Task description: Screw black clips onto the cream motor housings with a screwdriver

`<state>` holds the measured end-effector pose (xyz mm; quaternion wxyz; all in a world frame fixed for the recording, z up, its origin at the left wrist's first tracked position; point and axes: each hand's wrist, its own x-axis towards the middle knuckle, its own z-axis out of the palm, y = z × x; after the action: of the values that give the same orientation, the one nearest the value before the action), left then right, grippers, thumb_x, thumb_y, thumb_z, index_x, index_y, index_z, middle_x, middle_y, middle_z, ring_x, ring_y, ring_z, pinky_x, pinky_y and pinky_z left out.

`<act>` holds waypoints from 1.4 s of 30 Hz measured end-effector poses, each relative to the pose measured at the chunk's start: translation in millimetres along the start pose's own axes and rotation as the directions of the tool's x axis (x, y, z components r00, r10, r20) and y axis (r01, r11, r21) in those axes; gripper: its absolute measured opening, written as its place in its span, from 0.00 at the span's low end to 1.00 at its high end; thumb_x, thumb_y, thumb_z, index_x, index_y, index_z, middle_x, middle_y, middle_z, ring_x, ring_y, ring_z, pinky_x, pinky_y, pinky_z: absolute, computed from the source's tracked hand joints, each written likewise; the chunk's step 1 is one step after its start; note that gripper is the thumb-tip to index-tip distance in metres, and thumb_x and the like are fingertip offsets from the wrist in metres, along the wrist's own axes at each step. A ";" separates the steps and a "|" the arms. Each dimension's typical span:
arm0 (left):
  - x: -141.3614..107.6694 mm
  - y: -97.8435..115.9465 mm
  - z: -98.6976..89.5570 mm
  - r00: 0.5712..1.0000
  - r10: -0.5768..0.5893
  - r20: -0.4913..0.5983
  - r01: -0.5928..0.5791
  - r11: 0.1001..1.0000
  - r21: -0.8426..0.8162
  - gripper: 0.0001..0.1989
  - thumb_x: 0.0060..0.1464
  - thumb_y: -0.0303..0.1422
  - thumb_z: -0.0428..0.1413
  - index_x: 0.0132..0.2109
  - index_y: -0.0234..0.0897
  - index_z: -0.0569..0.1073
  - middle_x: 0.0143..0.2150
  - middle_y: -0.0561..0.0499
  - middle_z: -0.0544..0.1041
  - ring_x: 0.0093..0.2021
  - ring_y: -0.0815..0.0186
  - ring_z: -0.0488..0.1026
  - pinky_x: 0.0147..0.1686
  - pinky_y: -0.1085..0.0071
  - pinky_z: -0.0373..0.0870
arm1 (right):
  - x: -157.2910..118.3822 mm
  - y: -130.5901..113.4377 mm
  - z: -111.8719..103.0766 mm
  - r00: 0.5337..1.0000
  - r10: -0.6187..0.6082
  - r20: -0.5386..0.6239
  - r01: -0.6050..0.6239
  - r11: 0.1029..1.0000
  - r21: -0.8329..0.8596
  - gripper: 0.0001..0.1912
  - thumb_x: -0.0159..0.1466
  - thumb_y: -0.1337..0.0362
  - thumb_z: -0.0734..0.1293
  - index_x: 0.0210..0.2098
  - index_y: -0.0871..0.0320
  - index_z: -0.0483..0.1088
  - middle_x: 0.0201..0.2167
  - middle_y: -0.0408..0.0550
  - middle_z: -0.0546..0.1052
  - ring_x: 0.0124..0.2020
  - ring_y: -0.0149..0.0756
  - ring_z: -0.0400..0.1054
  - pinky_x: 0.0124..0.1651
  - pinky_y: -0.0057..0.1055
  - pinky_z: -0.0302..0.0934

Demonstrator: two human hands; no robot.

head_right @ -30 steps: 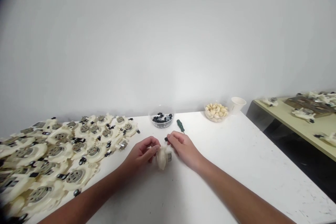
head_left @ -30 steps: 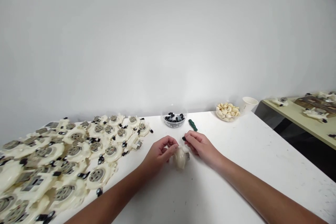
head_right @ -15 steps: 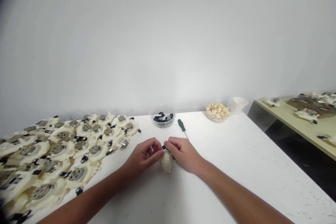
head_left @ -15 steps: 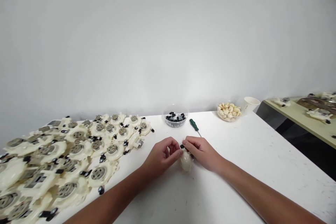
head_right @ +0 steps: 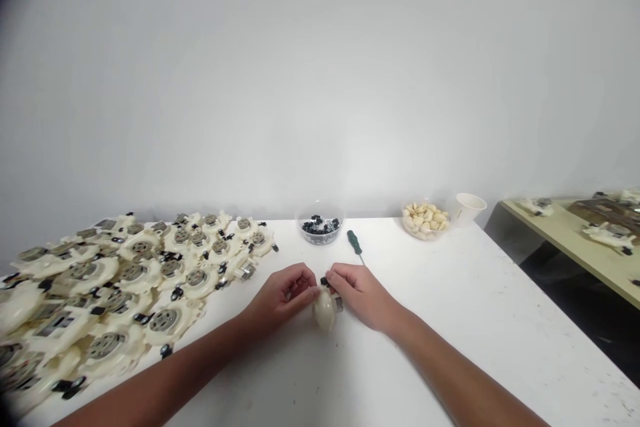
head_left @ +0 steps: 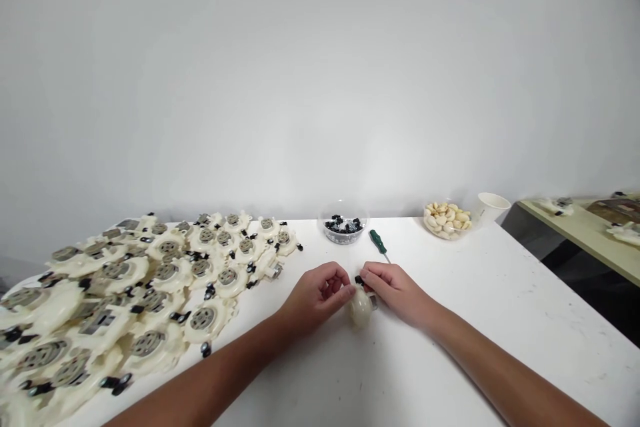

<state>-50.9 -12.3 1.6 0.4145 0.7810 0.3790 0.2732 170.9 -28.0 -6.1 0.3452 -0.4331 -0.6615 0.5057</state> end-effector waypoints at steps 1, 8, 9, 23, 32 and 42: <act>-0.1 -0.6 0.1 1.000 0.000 -0.003 0.000 1.000 0.000 0.15 0.63 0.45 0.56 0.39 0.37 0.72 0.26 0.58 0.63 0.26 0.70 0.58 0.27 0.74 0.56 | -0.8 -1.0 0.0 1.000 -0.010 0.006 0.010 1.000 -0.023 0.24 0.73 0.47 0.58 0.27 0.56 0.62 0.26 0.41 0.65 0.30 0.33 0.58 0.34 0.30 0.53; -0.8 -2.7 1.2 1.000 0.006 -0.015 -0.006 1.000 0.012 0.13 0.63 0.43 0.56 0.39 0.37 0.72 0.27 0.58 0.63 0.26 0.71 0.58 0.28 0.74 0.56 | -4.2 -9.6 -1.8 0.998 -0.046 0.037 0.050 0.992 -0.117 0.23 0.74 0.49 0.57 0.27 0.56 0.61 0.26 0.41 0.65 0.29 0.34 0.58 0.34 0.30 0.53; -1.0 -2.5 1.2 1.000 0.006 -0.015 -0.006 1.000 0.012 0.13 0.63 0.43 0.56 0.39 0.37 0.72 0.27 0.58 0.63 0.26 0.71 0.58 0.27 0.74 0.56 | -4.8 -10.7 -2.6 0.998 -0.048 0.049 0.054 0.992 -0.116 0.23 0.74 0.51 0.56 0.26 0.56 0.60 0.26 0.41 0.64 0.30 0.34 0.58 0.34 0.30 0.53; 2.8 -2.0 -2.6 0.994 -0.011 -0.109 0.006 0.999 -0.048 0.12 0.64 0.40 0.55 0.41 0.37 0.77 0.32 0.53 0.70 0.30 0.68 0.63 0.31 0.73 0.61 | -5.9 -10.4 -3.0 0.993 -0.098 0.061 0.112 0.955 -0.275 0.16 0.74 0.54 0.57 0.33 0.54 0.65 0.26 0.40 0.67 0.28 0.34 0.59 0.32 0.30 0.52; 5.4 -10.4 -5.3 0.995 -0.082 -0.064 0.067 0.976 -0.206 0.16 0.57 0.46 0.62 0.42 0.36 0.79 0.30 0.54 0.71 0.24 0.72 0.59 0.25 0.75 0.57 | -3.3 -7.2 0.2 0.991 -0.129 0.031 0.133 0.952 -0.277 0.15 0.73 0.55 0.59 0.34 0.54 0.68 0.28 0.42 0.70 0.29 0.34 0.61 0.33 0.30 0.53; 5.5 -12.1 -11.1 0.986 -0.150 0.071 0.166 0.922 -0.351 0.18 0.58 0.47 0.61 0.40 0.35 0.76 0.29 0.55 0.71 0.25 0.72 0.61 0.27 0.74 0.57 | -6.1 -9.5 7.2 0.996 -0.093 0.001 0.090 0.961 -0.261 0.16 0.73 0.53 0.60 0.33 0.54 0.69 0.25 0.40 0.69 0.26 0.33 0.59 0.30 0.30 0.51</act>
<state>-60.4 1.5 -2.5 0.5775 0.6656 0.3762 0.2861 164.7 -37.4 1.2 0.3119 -0.4468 -0.7395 0.3953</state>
